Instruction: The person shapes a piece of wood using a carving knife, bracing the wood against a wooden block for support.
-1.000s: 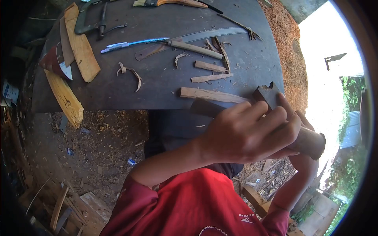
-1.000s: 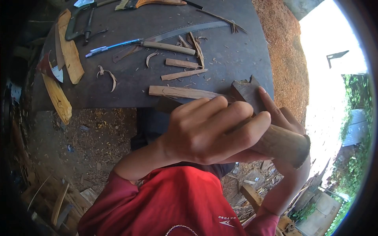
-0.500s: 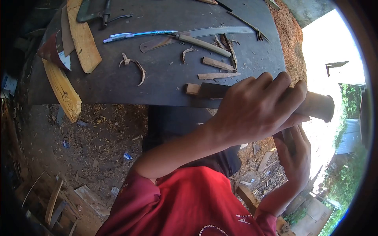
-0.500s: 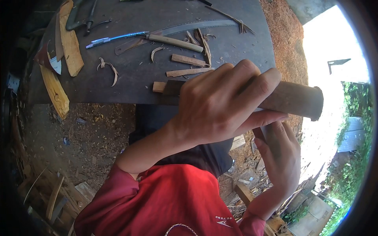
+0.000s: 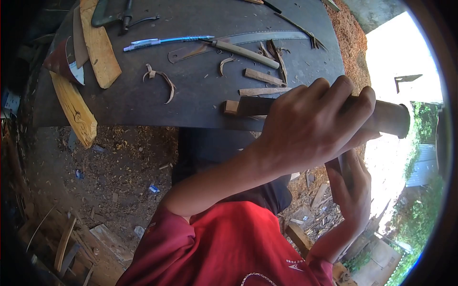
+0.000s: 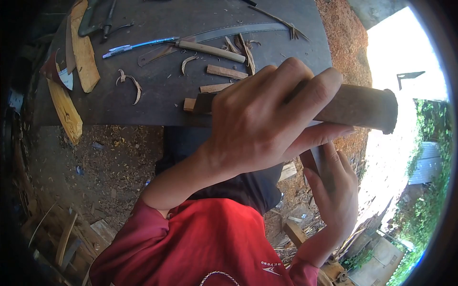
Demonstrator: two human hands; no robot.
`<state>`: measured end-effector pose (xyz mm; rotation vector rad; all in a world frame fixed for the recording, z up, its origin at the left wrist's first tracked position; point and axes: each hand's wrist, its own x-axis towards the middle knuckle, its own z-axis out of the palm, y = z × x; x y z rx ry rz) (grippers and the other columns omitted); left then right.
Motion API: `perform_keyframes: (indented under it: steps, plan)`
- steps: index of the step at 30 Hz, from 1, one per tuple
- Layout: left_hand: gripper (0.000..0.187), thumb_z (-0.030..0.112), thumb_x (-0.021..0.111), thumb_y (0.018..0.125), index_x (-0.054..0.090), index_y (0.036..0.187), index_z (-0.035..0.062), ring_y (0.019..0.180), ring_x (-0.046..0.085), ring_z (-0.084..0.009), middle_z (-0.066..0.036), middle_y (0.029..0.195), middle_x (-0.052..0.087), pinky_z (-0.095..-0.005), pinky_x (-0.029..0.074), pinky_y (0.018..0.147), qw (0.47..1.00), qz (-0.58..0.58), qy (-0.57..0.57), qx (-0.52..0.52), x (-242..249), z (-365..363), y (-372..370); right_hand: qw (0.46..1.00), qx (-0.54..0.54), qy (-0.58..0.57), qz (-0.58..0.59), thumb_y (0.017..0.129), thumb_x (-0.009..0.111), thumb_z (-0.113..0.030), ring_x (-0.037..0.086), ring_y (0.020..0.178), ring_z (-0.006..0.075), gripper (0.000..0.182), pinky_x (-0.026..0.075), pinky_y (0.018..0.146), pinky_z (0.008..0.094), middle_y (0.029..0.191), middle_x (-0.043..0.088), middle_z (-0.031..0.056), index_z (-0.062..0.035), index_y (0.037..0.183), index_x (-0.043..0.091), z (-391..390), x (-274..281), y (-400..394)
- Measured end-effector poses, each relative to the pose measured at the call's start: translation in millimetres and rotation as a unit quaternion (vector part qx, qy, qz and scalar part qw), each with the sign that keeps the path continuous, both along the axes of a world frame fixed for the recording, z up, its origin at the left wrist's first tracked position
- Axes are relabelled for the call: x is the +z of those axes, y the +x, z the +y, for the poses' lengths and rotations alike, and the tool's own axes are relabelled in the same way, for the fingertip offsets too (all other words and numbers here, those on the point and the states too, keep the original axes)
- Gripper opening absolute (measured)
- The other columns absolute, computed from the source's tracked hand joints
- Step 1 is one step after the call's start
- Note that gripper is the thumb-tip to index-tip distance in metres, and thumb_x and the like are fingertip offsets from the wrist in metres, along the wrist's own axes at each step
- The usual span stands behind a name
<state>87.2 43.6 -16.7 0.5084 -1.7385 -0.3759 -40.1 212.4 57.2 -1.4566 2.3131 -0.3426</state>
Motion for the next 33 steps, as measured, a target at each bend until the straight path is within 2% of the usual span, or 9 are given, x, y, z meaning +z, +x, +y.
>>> perform_keyframes:
  steps: [5, 13, 16, 18, 30, 33]
  plan:
    - [0.044, 0.046, 0.076, 0.092, 0.066, 0.115, 0.0097, 0.069, 0.062, -0.0153, -0.005, 0.092, 0.061, -0.0281, 0.053, 0.053, 1.000, 0.001, 0.003, 0.013, -0.3, -3.1, 8.3, 1.000, -0.018, 0.002, -0.023, 0.090, 0.073, -0.019, 0.070, 0.091, 0.0359, 0.069, 0.053, 0.082, 0.0431, 0.106, 0.067, 0.0214, -0.0030, 0.154, 0.052, 0.6, 0.0, 2.9]
    - [0.050, 0.046, 0.076, 0.092, 0.065, 0.121, 0.0069, 0.067, 0.058, -0.0124, -0.002, 0.088, 0.057, -0.0269, 0.049, 0.051, 1.000, -0.007, -0.002, 0.001, 1.9, -8.1, 12.5, 0.999, 0.032, -0.020, 0.005, 0.089, 0.077, -0.018, 0.067, 0.084, 0.0344, 0.075, 0.053, 0.079, 0.0435, 0.100, 0.065, 0.0175, -0.0119, 0.158, 0.049, -0.2, 3.3, 4.1]
    - [0.051, 0.045, 0.078, 0.091, 0.064, 0.120, 0.0051, 0.067, 0.062, -0.0145, -0.003, 0.087, 0.058, -0.0288, 0.051, 0.051, 1.000, -0.007, 0.010, -0.006, 5.2, -9.4, 13.7, 0.999, 0.024, -0.020, -0.002, 0.088, 0.077, -0.018, 0.067, 0.082, 0.0338, 0.076, 0.053, 0.078, 0.0439, 0.099, 0.065, 0.0171, -0.0141, 0.159, 0.048, 0.0, 4.3, 6.0]
    - [0.049, 0.039, 0.085, 0.088, 0.066, 0.118, 0.0056, 0.068, 0.070, -0.0205, -0.005, 0.088, 0.067, -0.0346, 0.055, 0.055, 0.998, -0.008, 0.051, -0.032, 10.9, -7.4, 17.8, 1.000, 0.018, -0.020, -0.005, 0.088, 0.077, -0.017, 0.067, 0.081, 0.0334, 0.078, 0.053, 0.077, 0.0443, 0.099, 0.065, 0.0169, -0.0155, 0.160, 0.048, 0.0, 5.1, 7.7]
    - [0.053, 0.042, 0.085, 0.087, 0.064, 0.121, 0.0070, 0.065, 0.069, -0.0202, -0.005, 0.089, 0.067, -0.0342, 0.054, 0.053, 0.998, -0.021, 0.050, -0.029, 8.8, -6.4, 18.6, 0.999, 0.018, -0.042, -0.011, 0.086, 0.079, -0.017, 0.067, 0.084, 0.0344, 0.085, 0.053, 0.079, 0.0457, 0.099, 0.064, 0.0169, -0.0166, 0.162, 0.043, 11.9, -10.4, 7.1]
    - [0.054, 0.041, 0.086, 0.086, 0.064, 0.122, 0.0051, 0.069, 0.069, -0.0206, -0.006, 0.093, 0.070, -0.0343, 0.055, 0.056, 0.997, -0.020, 0.059, -0.044, 8.7, -5.6, 22.2, 0.998, 0.018, -0.052, -0.008, 0.085, 0.079, -0.017, 0.067, 0.083, 0.0348, 0.085, 0.053, 0.079, 0.0460, 0.098, 0.064, 0.0166, -0.0163, 0.162, 0.043, 12.9, -13.9, 6.8]
